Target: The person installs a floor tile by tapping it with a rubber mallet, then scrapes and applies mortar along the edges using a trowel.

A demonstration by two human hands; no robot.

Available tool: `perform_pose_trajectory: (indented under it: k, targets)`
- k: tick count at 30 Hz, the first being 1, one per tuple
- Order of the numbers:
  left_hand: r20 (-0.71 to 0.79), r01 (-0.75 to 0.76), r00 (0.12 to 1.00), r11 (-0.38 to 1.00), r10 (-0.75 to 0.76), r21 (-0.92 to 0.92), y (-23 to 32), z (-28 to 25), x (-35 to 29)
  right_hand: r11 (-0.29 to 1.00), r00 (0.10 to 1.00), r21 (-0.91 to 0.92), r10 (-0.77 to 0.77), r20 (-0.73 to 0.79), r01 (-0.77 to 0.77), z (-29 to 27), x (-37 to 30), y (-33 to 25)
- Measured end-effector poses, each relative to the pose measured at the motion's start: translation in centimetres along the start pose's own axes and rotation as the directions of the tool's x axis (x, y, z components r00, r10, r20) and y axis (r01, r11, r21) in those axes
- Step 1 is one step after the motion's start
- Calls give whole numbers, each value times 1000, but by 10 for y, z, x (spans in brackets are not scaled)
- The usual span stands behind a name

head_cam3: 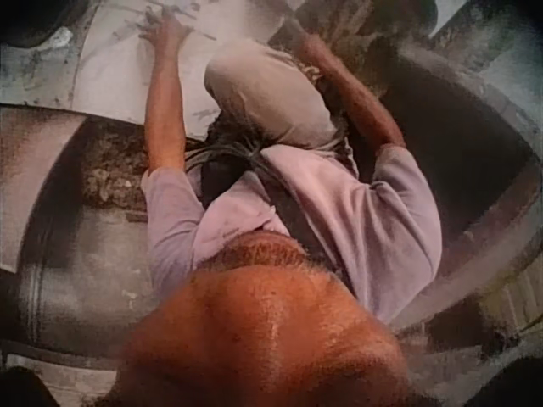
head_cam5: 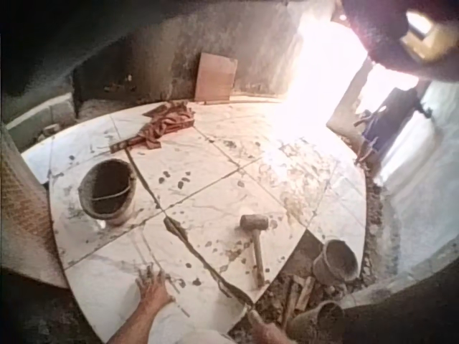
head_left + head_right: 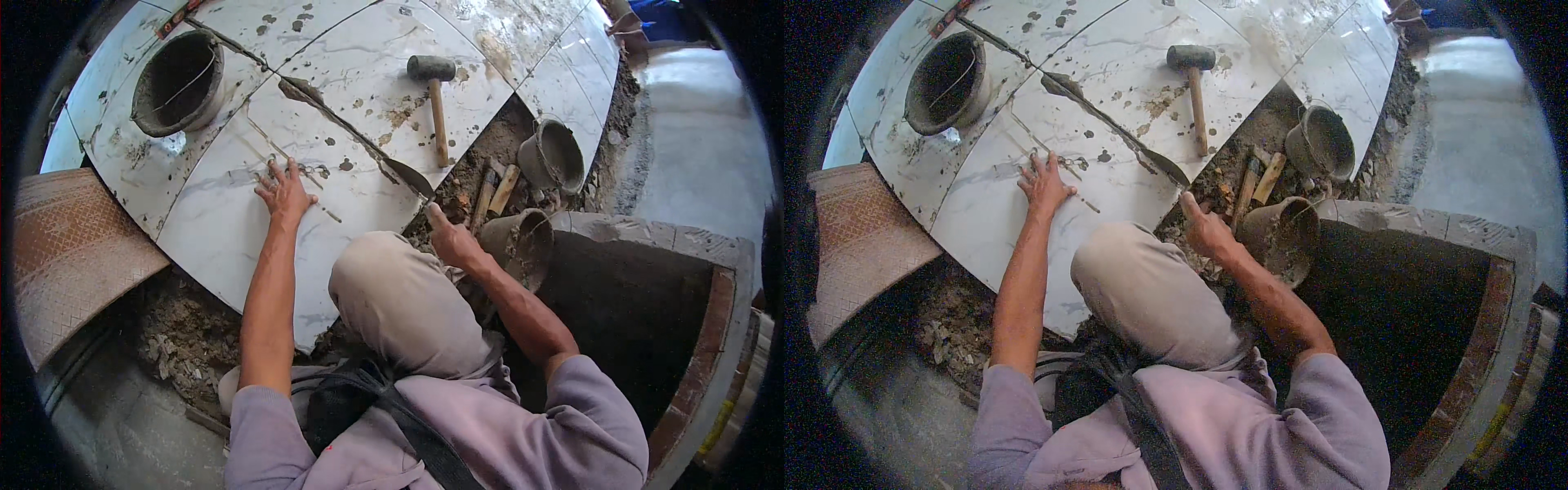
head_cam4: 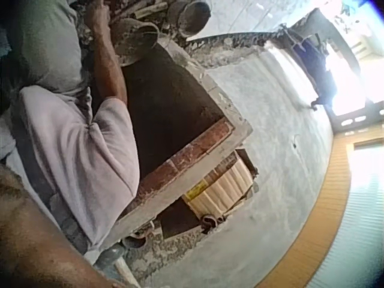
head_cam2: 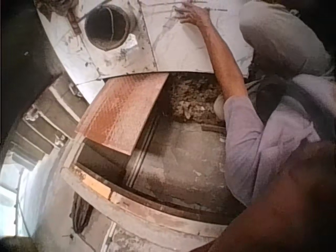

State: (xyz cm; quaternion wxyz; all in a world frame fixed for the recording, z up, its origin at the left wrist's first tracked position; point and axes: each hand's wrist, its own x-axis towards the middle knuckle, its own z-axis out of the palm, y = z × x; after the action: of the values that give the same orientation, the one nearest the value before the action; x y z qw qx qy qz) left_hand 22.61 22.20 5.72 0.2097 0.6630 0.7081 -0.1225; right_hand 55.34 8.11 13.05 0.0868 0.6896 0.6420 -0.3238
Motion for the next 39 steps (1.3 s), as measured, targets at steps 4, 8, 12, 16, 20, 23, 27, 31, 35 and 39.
perform_pose_trajectory:
  k: [4,8,12,16,20,23,27,31,35,39]
  targets:
    - [-51,-5,999,1000,4,-17,-9,-2,2,991,993,66,-117,2,117,-19,11,12]
    - [-11,-2,1000,1000,2,-13,-12,-2,-4,997,997,14,-70,38,70,-35,-10,1]
    - [-27,-3,1000,1000,3,-5,1,1,-3,999,992,6,38,122,-39,-52,-27,23]
    - [-95,-20,995,999,17,-27,-17,0,6,998,996,57,13,86,-18,-54,-29,-4]
    - [-5,-16,1000,999,16,-30,-4,4,-6,996,997,-82,-16,73,22,-49,-15,5]
    - [-25,-3,1000,1000,2,-29,-9,2,4,997,996,-2,-78,32,79,-34,-18,1]
    - [-8,-1,1000,1000,0,-24,-8,0,-2,993,983,-90,86,162,-72,-50,-40,11]
    - [12,-19,1000,999,19,-26,-5,-1,0,997,985,-7,80,152,-80,-55,-21,-1]
    - [-26,-11,1000,999,10,-30,-9,1,1,999,995,-34,33,93,-30,-37,-39,14]
    - [-46,-27,999,998,24,-60,0,-1,7,994,986,-86,75,149,-62,-36,-32,42]
